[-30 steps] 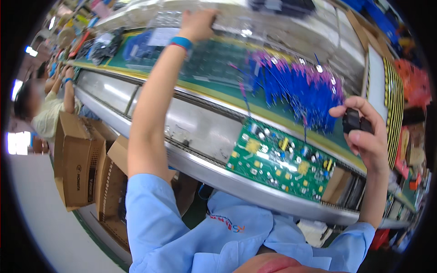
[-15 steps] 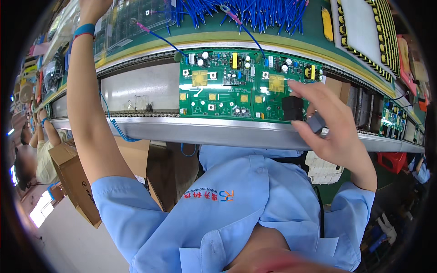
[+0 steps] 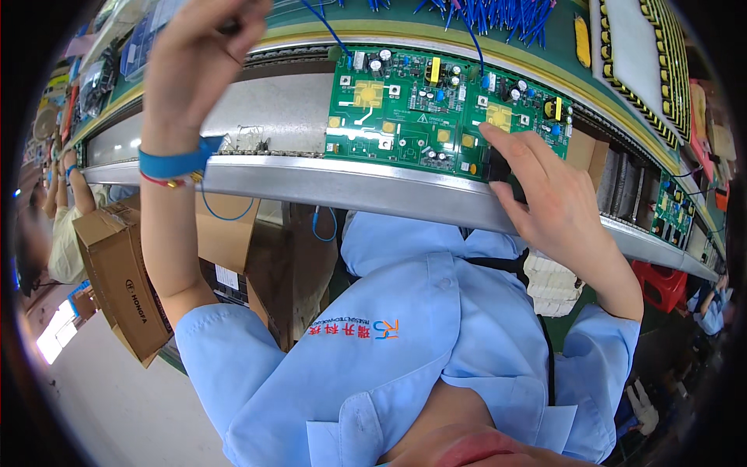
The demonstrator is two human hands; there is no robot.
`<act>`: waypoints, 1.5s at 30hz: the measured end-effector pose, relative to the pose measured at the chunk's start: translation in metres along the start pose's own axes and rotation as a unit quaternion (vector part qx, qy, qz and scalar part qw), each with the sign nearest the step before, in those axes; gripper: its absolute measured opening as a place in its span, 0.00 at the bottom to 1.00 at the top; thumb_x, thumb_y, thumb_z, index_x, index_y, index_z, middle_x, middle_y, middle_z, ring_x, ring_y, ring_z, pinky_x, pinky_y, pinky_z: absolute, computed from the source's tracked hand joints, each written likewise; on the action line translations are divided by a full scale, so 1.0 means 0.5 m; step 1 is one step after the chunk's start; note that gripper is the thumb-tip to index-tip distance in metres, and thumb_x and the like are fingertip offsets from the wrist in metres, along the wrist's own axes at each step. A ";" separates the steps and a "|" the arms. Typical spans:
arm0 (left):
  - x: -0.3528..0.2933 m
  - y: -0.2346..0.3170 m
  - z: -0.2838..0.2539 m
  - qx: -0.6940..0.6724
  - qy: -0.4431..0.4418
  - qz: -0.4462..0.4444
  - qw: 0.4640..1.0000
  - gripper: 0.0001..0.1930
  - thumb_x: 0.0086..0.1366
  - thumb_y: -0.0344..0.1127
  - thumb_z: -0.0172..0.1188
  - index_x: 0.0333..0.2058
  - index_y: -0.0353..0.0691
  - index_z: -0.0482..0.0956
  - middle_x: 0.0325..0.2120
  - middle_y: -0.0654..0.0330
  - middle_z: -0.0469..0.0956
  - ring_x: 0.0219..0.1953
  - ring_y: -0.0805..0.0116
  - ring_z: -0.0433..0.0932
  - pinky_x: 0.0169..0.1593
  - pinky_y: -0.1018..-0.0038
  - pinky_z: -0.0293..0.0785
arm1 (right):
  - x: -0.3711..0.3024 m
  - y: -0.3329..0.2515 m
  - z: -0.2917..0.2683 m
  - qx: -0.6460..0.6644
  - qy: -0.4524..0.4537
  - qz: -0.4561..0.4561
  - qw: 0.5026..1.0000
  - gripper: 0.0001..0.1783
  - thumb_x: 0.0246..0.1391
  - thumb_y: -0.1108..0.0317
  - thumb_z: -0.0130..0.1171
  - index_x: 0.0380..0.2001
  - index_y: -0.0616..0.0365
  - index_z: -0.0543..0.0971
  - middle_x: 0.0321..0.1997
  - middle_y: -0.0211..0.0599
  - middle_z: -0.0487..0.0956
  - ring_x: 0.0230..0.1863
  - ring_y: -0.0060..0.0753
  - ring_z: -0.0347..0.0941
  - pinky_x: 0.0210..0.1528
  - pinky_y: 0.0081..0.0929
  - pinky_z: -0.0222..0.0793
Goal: Assemble electronic components onto a printed circuit board and package finished units.
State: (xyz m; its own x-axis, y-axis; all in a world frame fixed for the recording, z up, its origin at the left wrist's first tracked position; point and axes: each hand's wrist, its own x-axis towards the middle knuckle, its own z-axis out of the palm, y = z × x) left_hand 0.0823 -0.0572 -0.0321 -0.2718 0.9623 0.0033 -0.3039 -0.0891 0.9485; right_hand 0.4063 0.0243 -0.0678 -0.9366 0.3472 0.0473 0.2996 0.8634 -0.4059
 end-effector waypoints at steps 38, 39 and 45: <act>-0.107 -0.080 0.151 0.392 -0.195 -0.087 0.895 0.30 0.46 0.16 0.53 0.52 0.38 0.66 0.33 0.64 0.59 0.39 0.72 0.62 0.47 0.78 0.61 | -0.092 0.046 -0.020 0.151 0.050 0.080 0.984 0.27 0.44 0.79 0.58 0.51 0.60 0.69 0.45 0.42 0.66 0.40 0.46 0.71 0.36 0.34 0.69; -0.109 -0.081 0.146 0.364 -0.193 -0.112 0.904 0.31 0.47 0.17 0.54 0.54 0.37 0.65 0.33 0.64 0.60 0.39 0.72 0.63 0.47 0.78 0.62 | -0.090 0.042 -0.020 0.112 0.041 0.086 0.989 0.28 0.43 0.79 0.59 0.51 0.60 0.69 0.44 0.44 0.68 0.41 0.47 0.70 0.36 0.36 0.69; -0.116 -0.081 0.109 0.297 -0.150 -0.091 0.939 0.39 0.49 0.22 0.64 0.61 0.38 0.60 0.37 0.62 0.72 0.37 0.73 0.70 0.48 0.76 0.66 | -0.073 0.037 -0.014 -0.010 0.051 0.073 0.996 0.33 0.39 0.77 0.62 0.53 0.57 0.68 0.37 0.39 0.75 0.39 0.44 0.72 0.34 0.35 0.69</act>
State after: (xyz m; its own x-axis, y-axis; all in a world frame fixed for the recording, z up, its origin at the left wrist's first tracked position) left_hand 0.1602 -0.0953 -0.0536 0.0324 0.9846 -0.1718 0.2662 0.1572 0.9510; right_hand 0.4473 0.0301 -0.0705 -0.8604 0.5030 0.0817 0.4351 0.8086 -0.3961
